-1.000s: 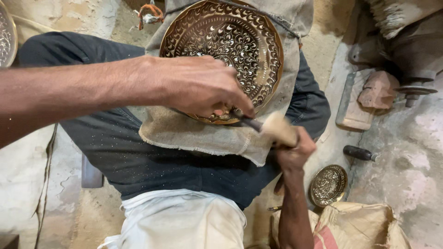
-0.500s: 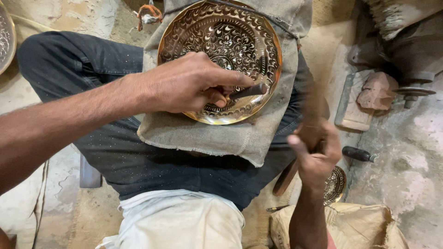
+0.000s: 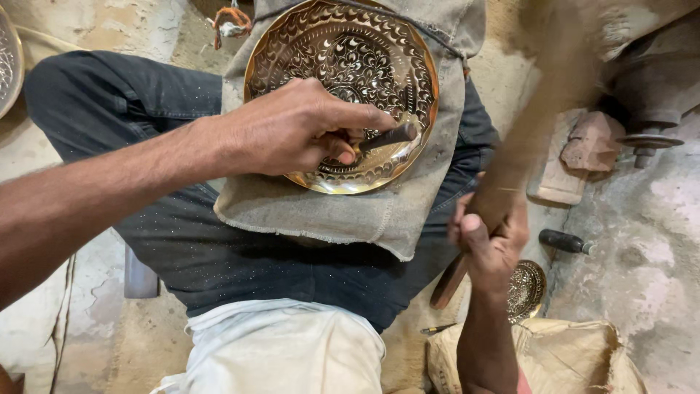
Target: The person sits cross-legged on the floor with an engraved brass plate resting on a cloth cushion on their lap. They hold a small punch against the plate's embossed floral pattern with one hand and strike it with a wooden mallet held in the other hand, repositioning the punch repeatedly to work across the design.
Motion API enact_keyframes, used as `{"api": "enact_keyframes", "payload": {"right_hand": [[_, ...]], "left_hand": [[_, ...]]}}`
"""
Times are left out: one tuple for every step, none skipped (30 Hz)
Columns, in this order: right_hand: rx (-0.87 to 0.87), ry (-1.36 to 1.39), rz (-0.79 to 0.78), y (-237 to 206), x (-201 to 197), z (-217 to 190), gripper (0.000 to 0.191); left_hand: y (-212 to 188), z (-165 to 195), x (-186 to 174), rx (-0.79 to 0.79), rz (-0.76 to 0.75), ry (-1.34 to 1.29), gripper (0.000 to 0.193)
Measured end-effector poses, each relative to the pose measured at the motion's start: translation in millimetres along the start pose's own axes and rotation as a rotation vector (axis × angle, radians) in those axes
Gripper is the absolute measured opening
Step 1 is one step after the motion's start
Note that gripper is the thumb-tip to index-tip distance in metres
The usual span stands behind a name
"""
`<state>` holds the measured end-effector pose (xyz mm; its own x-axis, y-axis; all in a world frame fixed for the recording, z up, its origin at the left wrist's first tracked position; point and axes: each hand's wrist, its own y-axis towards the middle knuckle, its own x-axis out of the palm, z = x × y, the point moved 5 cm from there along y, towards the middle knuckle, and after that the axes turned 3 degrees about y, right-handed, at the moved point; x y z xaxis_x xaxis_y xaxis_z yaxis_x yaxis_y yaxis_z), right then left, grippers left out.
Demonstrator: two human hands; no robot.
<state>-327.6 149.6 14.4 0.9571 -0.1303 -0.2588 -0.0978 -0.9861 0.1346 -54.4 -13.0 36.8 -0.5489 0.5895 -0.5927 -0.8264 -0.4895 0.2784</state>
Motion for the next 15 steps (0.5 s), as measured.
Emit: {"api": "enact_keyframes", "payload": {"right_hand": [[0.024, 0.029, -0.035, 0, 2, 0, 0.035], [0.050, 0.059, -0.070, -2, 5, 0, 0.032], [0.002, -0.018, -0.055, -1, 5, -5, 0.036], [-0.043, -0.095, -0.041, -1, 5, -10, 0.041], [-0.091, -0.172, -0.025, -1, 7, -14, 0.045], [-0.035, -0.084, -0.011, 0, 8, -13, 0.046], [0.020, 0.005, 0.002, 1, 10, -12, 0.047], [0.079, 0.095, 0.013, 2, 12, -11, 0.048], [0.023, -0.061, -0.001, 3, 14, -16, 0.048], [-0.036, -0.217, -0.016, 4, 16, -20, 0.048], [-0.093, -0.372, -0.029, 4, 19, -24, 0.048], [-0.028, -0.205, -0.001, 5, 17, -22, 0.050], [0.039, -0.038, 0.028, 5, 17, -19, 0.053], [0.103, 0.130, 0.053, 6, 17, -15, 0.055], [0.047, -0.053, 0.010, 5, 19, -18, 0.054]], "left_hand": [[0, 0, 0, -0.015, -0.005, -0.004, 0.052], [0, 0, 0, -0.030, -0.010, -0.009, 0.052], [0, 0, -1, -0.042, -0.017, -0.010, 0.053], [0, 1, -1, -0.038, -0.016, -0.016, 0.053], [0, 2, -2, -0.032, -0.016, -0.021, 0.053], [0, 3, -3, -0.028, -0.012, -0.029, 0.053], [0, 2, -3, -0.044, -0.018, -0.028, 0.053], [0, 2, -2, -0.062, -0.024, -0.029, 0.052], [0, 0, -2, -0.077, -0.033, -0.027, 0.052], [0, 1, -3, -0.058, -0.023, -0.024, 0.052], [0, 1, -3, -0.040, -0.016, -0.023, 0.053], [0, 2, -4, -0.022, -0.006, -0.025, 0.054], [0, 2, -4, -0.018, -0.006, -0.030, 0.053], [0, 2, -4, -0.016, -0.002, -0.032, 0.053], [-1, 2, -4, -0.014, -0.002, -0.035, 0.052]]}}
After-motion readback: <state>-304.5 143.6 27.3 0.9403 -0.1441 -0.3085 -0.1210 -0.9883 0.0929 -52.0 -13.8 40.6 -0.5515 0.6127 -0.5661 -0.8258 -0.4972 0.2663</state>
